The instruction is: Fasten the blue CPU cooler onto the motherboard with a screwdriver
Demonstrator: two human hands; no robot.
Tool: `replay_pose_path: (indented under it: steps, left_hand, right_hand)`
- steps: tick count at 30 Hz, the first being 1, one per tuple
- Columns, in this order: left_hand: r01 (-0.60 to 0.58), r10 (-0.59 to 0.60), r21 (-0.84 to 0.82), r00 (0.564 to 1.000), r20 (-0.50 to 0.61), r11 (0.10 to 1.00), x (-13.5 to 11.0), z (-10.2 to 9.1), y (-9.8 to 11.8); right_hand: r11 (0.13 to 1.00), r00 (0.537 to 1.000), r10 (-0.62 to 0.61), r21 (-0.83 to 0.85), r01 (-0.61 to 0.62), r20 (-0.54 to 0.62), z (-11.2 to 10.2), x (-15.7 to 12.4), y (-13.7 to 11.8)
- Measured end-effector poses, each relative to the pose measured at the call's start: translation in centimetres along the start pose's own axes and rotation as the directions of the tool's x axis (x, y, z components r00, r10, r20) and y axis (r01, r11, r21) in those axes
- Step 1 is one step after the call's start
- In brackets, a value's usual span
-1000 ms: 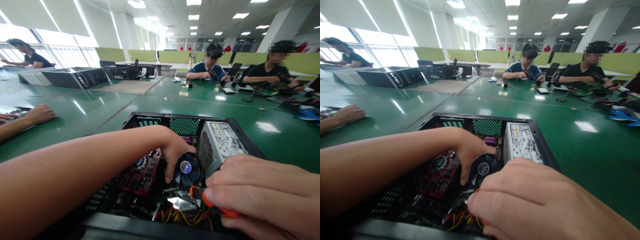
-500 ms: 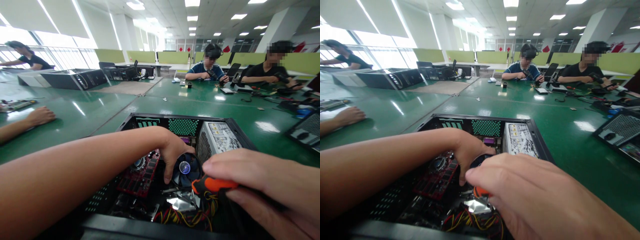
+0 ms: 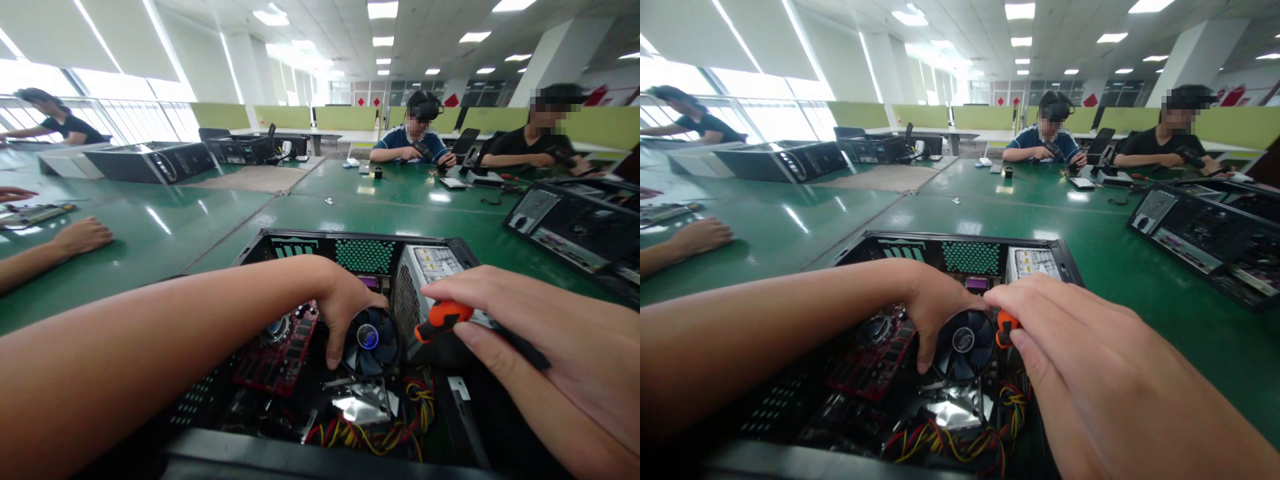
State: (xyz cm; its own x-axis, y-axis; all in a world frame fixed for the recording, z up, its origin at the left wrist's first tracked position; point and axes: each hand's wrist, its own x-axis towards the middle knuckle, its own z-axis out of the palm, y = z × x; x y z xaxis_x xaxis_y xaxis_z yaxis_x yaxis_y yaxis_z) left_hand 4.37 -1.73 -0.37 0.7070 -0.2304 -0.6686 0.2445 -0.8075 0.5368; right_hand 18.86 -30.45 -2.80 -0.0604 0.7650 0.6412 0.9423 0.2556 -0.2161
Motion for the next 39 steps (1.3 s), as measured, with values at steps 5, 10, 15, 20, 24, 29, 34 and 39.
replay_pose_path:
  steps: [5,10,15,20,24,29,34,39]
  left_hand:
    - [0.0,0.0,-0.002,1.0,0.007,1.0,-0.2,0.0,0.0]
    - [-0.004,0.004,0.001,1.0,-0.017,1.0,-0.3,0.2,0.0]
    - [-0.029,0.029,-0.025,1.0,-0.012,0.999,-0.2,0.2,-0.3]
    - [-0.013,0.012,-0.019,1.0,-0.028,1.0,-0.3,0.2,-0.1]
    - [0.005,-0.005,-0.002,1.0,-0.014,1.0,-0.5,0.1,0.4]
    - [0.019,-0.019,0.005,1.0,-0.021,1.0,-0.5,0.1,0.6]
    - [0.045,-0.046,0.028,0.998,0.037,0.999,-0.2,-0.2,1.0]
    - [0.024,-0.025,0.027,1.0,0.006,0.999,-0.2,-0.2,0.9]
  right_hand:
    - [0.997,0.994,-0.077,-0.006,0.078,0.077,-0.5,3.4,-1.3]
    - [0.991,0.987,-0.092,-0.084,0.104,0.13,-0.8,4.4,-1.7]
    - [0.995,0.988,-0.092,-0.035,0.097,0.122,-0.7,3.9,-1.7]
    - [0.984,0.988,-0.131,-0.109,0.14,0.082,-0.4,4.4,-2.0]
    - [0.978,0.983,-0.178,-0.103,0.183,0.053,-0.3,4.5,-2.2]
    - [0.993,0.991,-0.115,0.028,0.113,0.064,-0.1,2.9,-1.1]
    - [0.986,0.992,-0.084,0.149,0.069,0.095,0.4,0.7,0.0]
    - [0.973,0.987,-0.097,0.222,0.067,0.131,1.6,1.9,-1.0]
